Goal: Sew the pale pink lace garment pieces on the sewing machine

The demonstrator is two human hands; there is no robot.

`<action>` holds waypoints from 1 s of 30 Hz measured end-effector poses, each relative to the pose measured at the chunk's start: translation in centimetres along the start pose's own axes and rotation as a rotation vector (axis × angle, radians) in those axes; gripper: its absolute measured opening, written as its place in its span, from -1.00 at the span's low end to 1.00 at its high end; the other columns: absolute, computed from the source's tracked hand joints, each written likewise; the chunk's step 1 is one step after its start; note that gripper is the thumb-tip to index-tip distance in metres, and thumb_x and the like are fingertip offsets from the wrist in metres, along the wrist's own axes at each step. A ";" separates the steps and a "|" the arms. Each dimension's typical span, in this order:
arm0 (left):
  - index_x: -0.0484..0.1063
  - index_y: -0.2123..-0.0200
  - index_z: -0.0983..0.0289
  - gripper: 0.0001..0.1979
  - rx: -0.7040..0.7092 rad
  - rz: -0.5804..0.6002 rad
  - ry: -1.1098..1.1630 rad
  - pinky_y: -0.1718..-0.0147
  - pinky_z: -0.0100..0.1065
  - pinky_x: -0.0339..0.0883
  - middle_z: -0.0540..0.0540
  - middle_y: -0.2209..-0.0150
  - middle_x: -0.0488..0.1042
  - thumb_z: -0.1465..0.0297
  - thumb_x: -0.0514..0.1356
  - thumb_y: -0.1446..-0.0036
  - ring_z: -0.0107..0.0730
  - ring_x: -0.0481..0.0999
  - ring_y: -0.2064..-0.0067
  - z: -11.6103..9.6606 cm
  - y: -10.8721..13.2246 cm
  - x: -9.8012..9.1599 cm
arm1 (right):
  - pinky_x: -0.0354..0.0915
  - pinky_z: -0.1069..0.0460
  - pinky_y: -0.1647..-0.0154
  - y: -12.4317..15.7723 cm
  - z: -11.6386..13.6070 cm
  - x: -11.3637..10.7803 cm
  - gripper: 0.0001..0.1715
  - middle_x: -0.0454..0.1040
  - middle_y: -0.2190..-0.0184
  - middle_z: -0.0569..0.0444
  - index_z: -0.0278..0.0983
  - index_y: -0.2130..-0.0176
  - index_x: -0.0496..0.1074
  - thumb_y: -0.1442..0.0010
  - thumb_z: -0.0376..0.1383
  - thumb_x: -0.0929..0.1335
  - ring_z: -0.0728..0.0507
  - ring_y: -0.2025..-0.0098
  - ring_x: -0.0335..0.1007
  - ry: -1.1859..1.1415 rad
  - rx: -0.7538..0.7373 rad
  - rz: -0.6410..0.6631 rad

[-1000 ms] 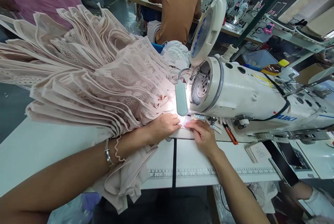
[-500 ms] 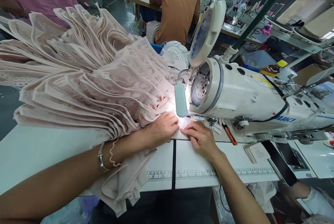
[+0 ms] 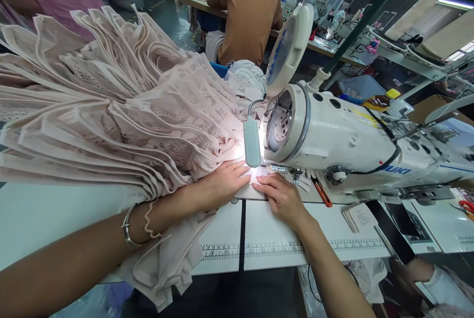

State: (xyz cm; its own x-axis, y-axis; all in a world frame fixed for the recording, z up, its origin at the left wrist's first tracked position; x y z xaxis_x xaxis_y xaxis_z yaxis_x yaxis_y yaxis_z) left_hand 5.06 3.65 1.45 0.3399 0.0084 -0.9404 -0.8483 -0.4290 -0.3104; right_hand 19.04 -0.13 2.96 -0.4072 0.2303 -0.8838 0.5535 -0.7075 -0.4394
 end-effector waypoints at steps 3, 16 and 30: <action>0.36 0.17 0.28 -0.84 -0.008 -0.002 0.029 0.13 -0.23 0.25 0.20 0.03 0.44 0.60 0.05 -0.27 -0.18 0.42 0.09 0.2 0.0 0.2 | 0.46 0.02 -0.02 0.0 -0.1 0.1 -0.48 0.63 0.12 0.06 -0.16 0.04 0.58 -0.26 -0.58 0.22 -0.08 -0.03 0.49 0.017 0.014 0.019; 0.33 0.14 0.25 -0.94 -0.121 0.049 0.137 0.11 -0.27 0.27 0.17 -0.01 0.42 0.49 0.12 -0.34 -0.19 0.41 0.00 1.3 -0.8 0.0 | 0.40 -0.09 -0.17 0.1 -1.4 2.1 -0.41 0.56 -0.08 0.06 -0.14 -0.08 0.53 -0.22 -0.57 0.22 -0.16 -0.10 0.46 0.122 0.224 0.199; 0.32 -0.02 0.26 -0.80 -0.242 0.025 0.124 0.07 -0.25 0.25 0.16 0.00 0.43 0.37 0.16 -0.37 -0.15 0.42 -0.02 2.0 -1.0 0.1 | 0.35 -0.18 -0.19 -0.2 -1.8 3.2 -0.23 0.40 -0.25 -0.04 -0.17 -0.30 0.33 -0.20 -0.57 0.15 -0.25 -0.19 0.36 0.215 0.350 0.426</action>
State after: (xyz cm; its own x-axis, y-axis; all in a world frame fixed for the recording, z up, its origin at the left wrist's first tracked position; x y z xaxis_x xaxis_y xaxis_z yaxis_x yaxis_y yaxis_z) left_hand 5.17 5.91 1.40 0.3797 -0.1094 -0.9186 -0.7406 -0.6310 -0.2309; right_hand 18.91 1.94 -0.09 -0.0253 -0.0177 -0.9995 0.3487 -0.9372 0.0078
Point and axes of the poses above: each hand's wrist, its own y-axis away from the middle knuckle, its own x-axis out of the palm, z = x × y, the point moved 7 cm from there along -y, towards the middle knuckle
